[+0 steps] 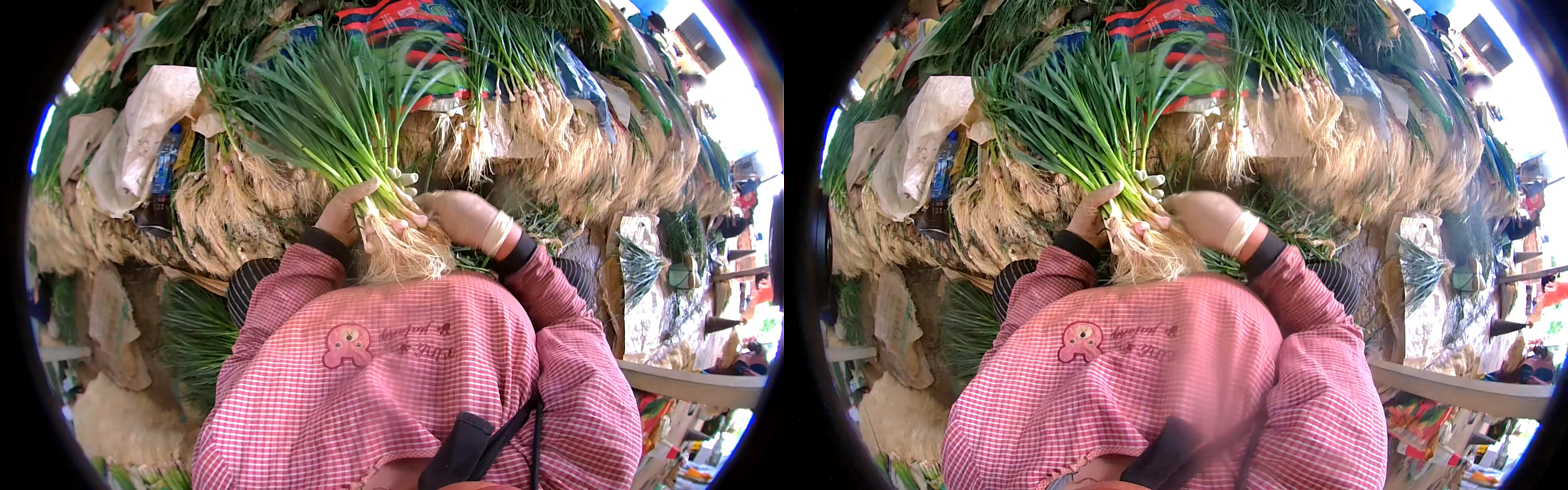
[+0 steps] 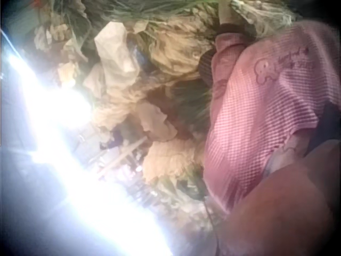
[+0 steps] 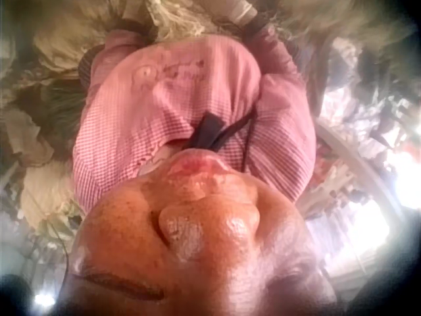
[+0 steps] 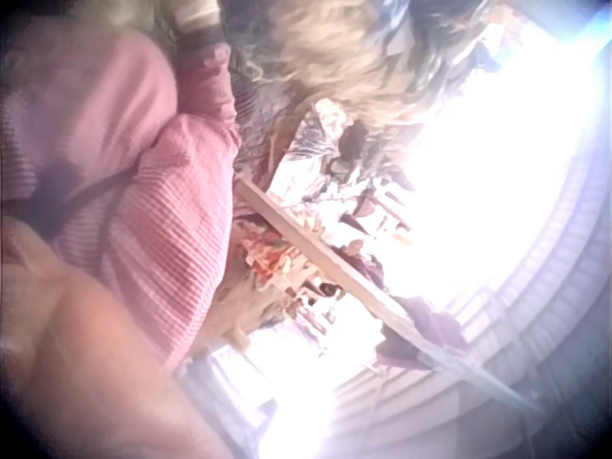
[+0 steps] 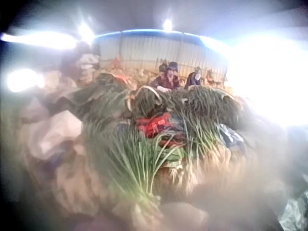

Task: The person peels dry outer layers from bunches of green onions, sorts them, and ties the cleaned bunches with a rubber band before placing them to the side.

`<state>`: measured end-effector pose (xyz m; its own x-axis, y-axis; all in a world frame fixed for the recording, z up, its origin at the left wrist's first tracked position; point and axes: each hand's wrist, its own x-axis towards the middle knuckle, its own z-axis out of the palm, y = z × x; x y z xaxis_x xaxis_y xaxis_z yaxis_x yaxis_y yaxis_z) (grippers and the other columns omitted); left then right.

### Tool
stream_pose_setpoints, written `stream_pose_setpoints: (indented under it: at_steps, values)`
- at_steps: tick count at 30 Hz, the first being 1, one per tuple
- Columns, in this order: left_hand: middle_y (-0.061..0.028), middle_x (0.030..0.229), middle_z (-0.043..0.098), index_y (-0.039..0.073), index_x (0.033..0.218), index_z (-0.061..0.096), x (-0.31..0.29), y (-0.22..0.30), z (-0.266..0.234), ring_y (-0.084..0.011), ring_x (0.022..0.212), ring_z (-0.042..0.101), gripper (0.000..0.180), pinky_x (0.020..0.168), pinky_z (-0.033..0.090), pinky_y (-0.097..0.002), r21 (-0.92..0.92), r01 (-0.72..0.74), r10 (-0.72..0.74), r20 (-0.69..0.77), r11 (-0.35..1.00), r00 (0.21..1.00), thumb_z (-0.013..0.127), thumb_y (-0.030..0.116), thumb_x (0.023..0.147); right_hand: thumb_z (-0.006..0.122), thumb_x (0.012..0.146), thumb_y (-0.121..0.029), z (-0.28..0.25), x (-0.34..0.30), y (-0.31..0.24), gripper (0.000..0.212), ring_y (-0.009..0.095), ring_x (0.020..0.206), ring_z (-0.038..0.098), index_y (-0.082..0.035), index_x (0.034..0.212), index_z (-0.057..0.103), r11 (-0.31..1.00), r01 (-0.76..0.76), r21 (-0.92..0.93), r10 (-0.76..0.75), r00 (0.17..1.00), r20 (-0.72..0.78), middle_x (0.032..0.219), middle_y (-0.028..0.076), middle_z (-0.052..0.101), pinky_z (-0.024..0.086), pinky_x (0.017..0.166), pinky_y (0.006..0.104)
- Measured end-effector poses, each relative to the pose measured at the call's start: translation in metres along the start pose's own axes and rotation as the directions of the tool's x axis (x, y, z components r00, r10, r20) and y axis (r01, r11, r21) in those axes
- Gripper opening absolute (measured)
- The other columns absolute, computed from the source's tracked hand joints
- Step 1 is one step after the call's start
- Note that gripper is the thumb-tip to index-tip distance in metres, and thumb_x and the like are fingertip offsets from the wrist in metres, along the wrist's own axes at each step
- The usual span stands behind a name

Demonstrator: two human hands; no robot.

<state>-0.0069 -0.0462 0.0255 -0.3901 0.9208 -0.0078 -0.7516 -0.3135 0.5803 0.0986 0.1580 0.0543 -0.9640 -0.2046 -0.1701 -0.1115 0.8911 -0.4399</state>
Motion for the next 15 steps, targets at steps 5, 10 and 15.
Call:
stream_pose_setpoints:
  at_steps: [5,10,15]
  values:
    - [-0.0174,0.108,0.061,-0.001,0.118,0.053,-0.009,-0.013,0.003,-0.0301,0.094,0.063,0.047,0.086,0.056,-0.0526,-0.14,-0.075,0.048,-0.192,0.987,0.98,0.067,0.024,0.08,0.053,0.097,-0.023,-0.007,0.037,0.037,0.031,0.027,0.092,0.067,-0.002,0.118,0.062,0.905,0.03,0.423,0.006,0.996,-0.084,0.105,0.012,0.069,0.054,0.086,0.0374]
    - [-0.0209,0.116,0.062,-0.001,0.123,0.052,-0.013,-0.013,0.001,-0.0326,0.1,0.063,0.052,0.083,0.055,-0.0532,-0.133,-0.028,0.006,-0.163,0.991,0.987,0.066,0.025,0.081,0.059,0.096,-0.027,0.018,0.093,0.026,0.021,0.019,0.078,0.061,-0.006,0.1,0.061,-0.376,0.033,0.926,0.276,0.958,0.077,0.085,0.005,0.062,0.055,0.075,0.0344]
    - [-0.0216,0.121,0.061,-0.002,0.132,0.046,-0.026,-0.012,0.007,-0.0312,0.101,0.063,0.059,0.085,0.056,-0.0485,-0.126,-0.034,0.013,-0.163,0.991,0.987,0.065,0.028,0.085,0.059,0.095,-0.021,0.044,0.087,0.024,0.019,0.023,0.084,0.063,-0.006,0.105,0.062,0.294,0.134,0.946,0.116,0.978,-0.174,0.093,0.01,0.065,0.054,0.08,0.0342]
